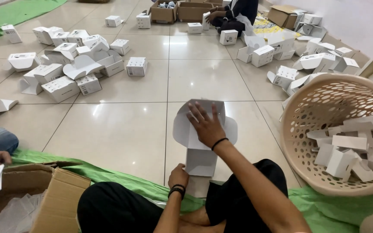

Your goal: Packing small white product boxes with cards and manuals while sitting on the floor.

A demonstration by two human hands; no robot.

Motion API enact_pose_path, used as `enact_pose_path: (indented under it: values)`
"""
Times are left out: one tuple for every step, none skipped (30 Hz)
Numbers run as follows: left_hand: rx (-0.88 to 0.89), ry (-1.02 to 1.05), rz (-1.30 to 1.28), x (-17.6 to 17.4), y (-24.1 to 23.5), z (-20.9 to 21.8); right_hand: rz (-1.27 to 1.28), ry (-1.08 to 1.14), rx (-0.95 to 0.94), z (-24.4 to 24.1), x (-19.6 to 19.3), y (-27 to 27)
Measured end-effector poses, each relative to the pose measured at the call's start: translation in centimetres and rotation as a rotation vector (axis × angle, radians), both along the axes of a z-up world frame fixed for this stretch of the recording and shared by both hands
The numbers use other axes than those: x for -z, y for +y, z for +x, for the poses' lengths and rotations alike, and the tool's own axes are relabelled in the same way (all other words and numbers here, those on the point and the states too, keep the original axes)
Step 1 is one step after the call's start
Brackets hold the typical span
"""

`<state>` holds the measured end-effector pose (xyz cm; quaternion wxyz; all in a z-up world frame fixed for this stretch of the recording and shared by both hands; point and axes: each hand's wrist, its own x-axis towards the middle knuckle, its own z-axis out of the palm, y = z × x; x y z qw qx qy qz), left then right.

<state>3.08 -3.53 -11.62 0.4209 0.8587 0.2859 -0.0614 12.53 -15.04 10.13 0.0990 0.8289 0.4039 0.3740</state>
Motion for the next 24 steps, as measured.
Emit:
enact_pose_path:
  values:
    - [0.003,0.003,0.001,-0.4,0.1,-0.2,0.001,0.003,0.003,0.8,4.0,-0.4]
    - [0.007,0.064,0.024,-0.7,0.1,-0.6,0.021,0.192,0.036,1.5,8.1,-0.8]
    - [0.012,0.126,0.048,-1.0,0.1,-1.0,0.041,0.382,0.070,2.2,12.3,-1.2]
    - [0.009,0.133,0.044,-0.9,0.1,-1.1,0.037,0.389,0.067,1.1,11.8,-1.0]
    - [0.015,0.070,0.063,-0.8,0.2,-1.2,0.154,0.531,0.119,0.0,11.2,-0.8]
    - [0.022,0.006,0.077,-0.6,-0.3,-1.3,0.268,0.669,0.175,-1.2,10.7,-1.1]
    - [0.018,0.011,0.069,0.1,-0.8,-1.6,0.258,0.674,0.175,-1.8,10.9,-1.4]
    - [0.058,-0.093,0.098,0.3,-0.7,-1.2,0.227,0.633,0.129,-2.0,10.7,-1.3]
    - [0.098,-0.197,0.126,0.5,-0.6,-0.9,0.195,0.590,0.083,-2.1,10.4,-1.3]
    - [0.101,-0.202,0.133,-0.5,-0.6,-1.0,0.204,0.585,0.083,-1.9,10.2,-1.3]
    - [0.064,-0.192,0.154,-1.5,-0.6,-1.1,0.255,0.581,0.041,-1.7,10.0,-1.3]
    - [0.026,-0.170,0.167,-2.1,-1.0,-1.9,0.298,0.587,0.003,-2.1,10.2,-1.6]
    - [0.029,-0.165,0.167,-2.6,-0.9,-2.2,0.299,0.592,0.007,-2.3,10.6,-1.6]
    - [0.016,-0.158,0.145,-3.4,-0.8,-2.2,0.293,0.559,-0.012,-2.2,10.7,-1.6]
    - [0.004,-0.150,0.124,-4.1,-0.7,-2.2,0.287,0.526,-0.031,-2.1,10.8,-1.7]
    - [0.010,-0.152,0.126,-3.7,-0.7,-2.0,0.291,0.522,-0.027,-1.9,11.0,-1.8]
    - [0.018,-0.149,0.169,-3.2,-0.7,-1.8,0.292,0.526,-0.030,-1.7,11.2,-1.8]
    - [0.026,-0.144,0.212,-2.8,-0.6,-1.7,0.292,0.530,-0.034,-1.6,11.4,-1.8]
    - [0.032,-0.145,0.214,-2.5,-0.6,-1.6,0.297,0.529,-0.029,-1.7,11.2,-1.7]
    - [0.044,-0.240,0.310,-2.2,-0.6,-1.5,0.305,0.546,-0.026,-1.8,11.1,-1.7]
    - [0.055,-0.336,0.406,-1.9,-0.6,-1.4,0.313,0.563,-0.022,-1.9,11.0,-1.6]
    - [0.059,-0.335,0.404,-2.8,-0.8,-1.7,0.313,0.564,-0.018,-2.1,10.7,-1.7]
    - [0.057,-0.390,0.478,-3.6,-1.0,-2.1,0.266,0.558,0.025,-2.3,10.5,-1.6]
    - [0.049,-0.444,0.551,-4.3,-1.1,-2.4,0.217,0.553,0.063,-2.5,10.3,-1.5]
